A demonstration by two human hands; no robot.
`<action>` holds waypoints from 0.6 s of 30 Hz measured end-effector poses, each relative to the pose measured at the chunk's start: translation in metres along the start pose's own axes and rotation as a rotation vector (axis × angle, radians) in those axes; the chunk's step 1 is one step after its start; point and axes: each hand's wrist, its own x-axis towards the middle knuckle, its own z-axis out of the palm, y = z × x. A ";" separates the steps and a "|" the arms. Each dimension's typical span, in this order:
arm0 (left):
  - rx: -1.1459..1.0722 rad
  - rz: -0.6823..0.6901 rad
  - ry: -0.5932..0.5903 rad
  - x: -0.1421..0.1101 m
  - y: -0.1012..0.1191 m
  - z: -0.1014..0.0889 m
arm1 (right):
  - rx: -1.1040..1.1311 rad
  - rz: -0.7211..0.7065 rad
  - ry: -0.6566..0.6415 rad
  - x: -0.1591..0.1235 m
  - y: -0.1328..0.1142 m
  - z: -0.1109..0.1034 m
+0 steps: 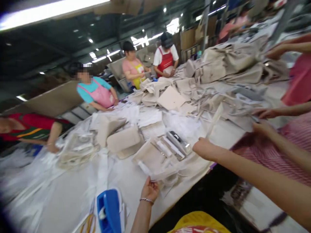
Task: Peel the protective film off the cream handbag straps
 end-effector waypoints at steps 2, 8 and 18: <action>-0.187 -0.020 -0.075 -0.006 -0.009 -0.021 | -0.186 -0.226 -0.014 0.025 -0.012 -0.018; -0.256 0.060 -0.360 -0.008 -0.030 -0.057 | -0.479 -0.606 0.052 0.123 -0.090 -0.066; 0.149 0.254 -0.216 -0.013 -0.011 -0.051 | 0.115 -0.318 0.374 0.159 -0.114 0.021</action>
